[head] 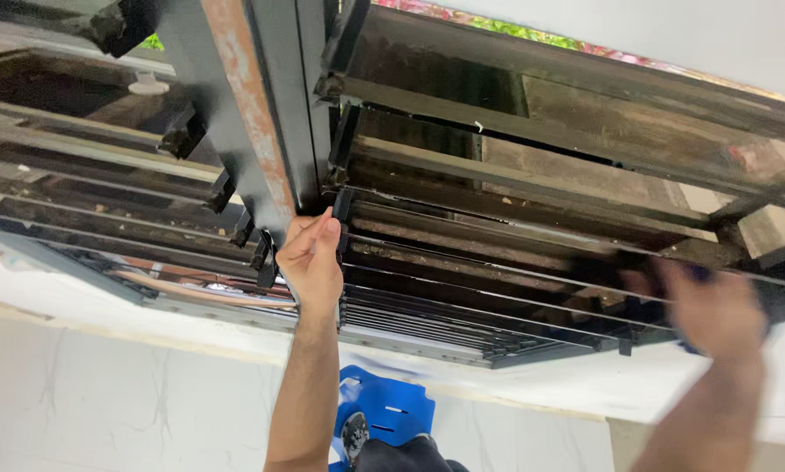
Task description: The person wipes individual horizontal window shutters with a cloth while standing on a small blue stool.
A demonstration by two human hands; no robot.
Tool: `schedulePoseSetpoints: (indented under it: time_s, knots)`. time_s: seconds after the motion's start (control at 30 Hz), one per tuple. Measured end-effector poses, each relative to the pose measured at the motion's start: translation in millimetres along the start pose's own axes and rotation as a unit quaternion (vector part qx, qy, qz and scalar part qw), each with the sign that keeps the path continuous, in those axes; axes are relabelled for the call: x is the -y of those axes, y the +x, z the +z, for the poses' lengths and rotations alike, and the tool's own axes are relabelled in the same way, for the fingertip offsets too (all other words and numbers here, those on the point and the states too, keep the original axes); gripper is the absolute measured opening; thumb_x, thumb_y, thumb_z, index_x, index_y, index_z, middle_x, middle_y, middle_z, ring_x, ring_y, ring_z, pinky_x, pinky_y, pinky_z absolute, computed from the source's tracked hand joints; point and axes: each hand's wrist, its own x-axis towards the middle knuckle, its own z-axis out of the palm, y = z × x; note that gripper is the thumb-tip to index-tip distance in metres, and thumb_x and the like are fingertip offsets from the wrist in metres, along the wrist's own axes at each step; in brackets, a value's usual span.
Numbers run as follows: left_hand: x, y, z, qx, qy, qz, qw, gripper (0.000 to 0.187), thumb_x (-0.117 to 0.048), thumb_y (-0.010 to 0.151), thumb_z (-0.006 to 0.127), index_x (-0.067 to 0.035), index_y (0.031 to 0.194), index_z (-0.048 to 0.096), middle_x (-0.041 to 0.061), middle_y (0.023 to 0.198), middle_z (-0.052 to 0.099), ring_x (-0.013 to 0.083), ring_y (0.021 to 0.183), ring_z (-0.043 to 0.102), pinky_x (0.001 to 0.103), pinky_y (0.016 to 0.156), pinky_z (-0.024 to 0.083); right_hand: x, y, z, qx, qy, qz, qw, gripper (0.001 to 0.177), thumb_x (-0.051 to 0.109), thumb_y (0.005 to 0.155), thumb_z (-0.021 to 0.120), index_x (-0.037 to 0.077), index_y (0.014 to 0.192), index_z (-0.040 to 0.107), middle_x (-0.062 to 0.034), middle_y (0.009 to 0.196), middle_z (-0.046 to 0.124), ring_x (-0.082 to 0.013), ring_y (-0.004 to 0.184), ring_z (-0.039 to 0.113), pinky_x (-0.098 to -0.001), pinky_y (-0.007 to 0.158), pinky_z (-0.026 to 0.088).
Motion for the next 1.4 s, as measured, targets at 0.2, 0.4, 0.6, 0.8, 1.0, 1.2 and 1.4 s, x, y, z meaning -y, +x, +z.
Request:
schedulePoseSetpoints:
  time_s: [0.2, 0.4, 0.6, 0.8, 1.0, 1.2, 1.4]
  knots:
    - [2, -1, 0, -0.008, -0.021, -0.021, 1.0, 0.02, -0.007, 0.095, 0.078, -0.001, 0.114, 0.077, 0.001, 0.098, 0.065, 0.0078, 0.088, 0.054, 0.021, 0.078, 0.041, 102, 14, -43, 0.146, 0.109, 0.022, 0.983, 0.047, 0.054, 0.1, 0.053, 0.022, 0.129, 0.071, -0.0162, 0.115, 0.073, -0.0357, 0.106, 0.069, -0.0497, 0.088, 0.055]
    - [4, -1, 1, -0.02, 0.038, 0.023, 0.999, 0.016, -0.009, 0.098, 0.076, 0.003, 0.109, 0.078, 0.001, 0.092, 0.065, 0.009, 0.086, 0.055, 0.023, 0.078, 0.042, 311, 21, -86, -0.051, 0.255, -0.298, 0.918, 0.057, 0.054, 0.098, 0.052, 0.018, 0.141, 0.058, -0.0125, 0.133, 0.065, -0.0348, 0.113, 0.068, -0.0495, 0.09, 0.055]
    - [-2, -2, 10, -0.042, -0.009, 0.038, 0.998, 0.016, -0.009, 0.099, 0.075, 0.004, 0.108, 0.077, 0.003, 0.094, 0.065, 0.0101, 0.086, 0.054, 0.025, 0.079, 0.041, 202, 17, -54, 0.224, 0.13, -0.169, 0.951, 0.04, 0.053, 0.1, 0.045, 0.041, 0.129, 0.071, -0.0055, 0.104, 0.077, -0.0231, 0.098, 0.073, -0.0404, 0.083, 0.055]
    - [-2, 0, 10, -0.041, 0.01, 0.053, 0.998, 0.012, -0.005, 0.1, 0.075, 0.004, 0.107, 0.077, 0.004, 0.097, 0.062, 0.0112, 0.092, 0.054, 0.025, 0.089, 0.047, -8, -10, -18, -0.071, 0.34, 0.054, 0.936, 0.049, 0.057, 0.1, 0.06, 0.012, 0.116, 0.07, -0.0117, 0.109, 0.077, -0.0268, 0.098, 0.075, -0.0412, 0.082, 0.061]
    - [5, 0, 4, -0.043, 0.024, 0.044, 0.998, 0.013, 0.001, 0.096, 0.075, 0.002, 0.108, 0.077, 0.003, 0.095, 0.064, 0.01, 0.088, 0.055, 0.023, 0.081, 0.045, 108, 8, -43, 0.047, 0.21, -0.019, 0.976, 0.047, 0.055, 0.097, 0.046, 0.022, 0.098, 0.08, -0.0057, 0.084, 0.078, -0.0278, 0.078, 0.077, -0.0409, 0.07, 0.059]
    - [2, 4, -3, -0.012, -0.035, 0.008, 0.999, 0.014, 0.003, 0.095, 0.074, 0.001, 0.108, 0.078, 0.004, 0.099, 0.068, 0.0107, 0.09, 0.058, 0.024, 0.081, 0.046, 307, 23, -96, 0.011, 0.218, -0.309, 0.925, 0.061, 0.053, 0.098, 0.046, 0.017, 0.147, 0.054, -0.0207, 0.134, 0.062, -0.0391, 0.12, 0.06, -0.0559, 0.095, 0.045]
    - [-9, 7, -1, 0.003, -0.017, -0.029, 0.999, 0.019, 0.003, 0.092, 0.075, 0.001, 0.11, 0.078, 0.003, 0.098, 0.068, 0.0098, 0.091, 0.059, 0.023, 0.082, 0.046, 224, 14, -69, 0.07, 0.189, -0.225, 0.953, 0.054, 0.059, 0.092, 0.05, 0.022, 0.124, 0.073, -0.0059, 0.145, 0.061, -0.0295, 0.122, 0.062, -0.0425, 0.098, 0.051]
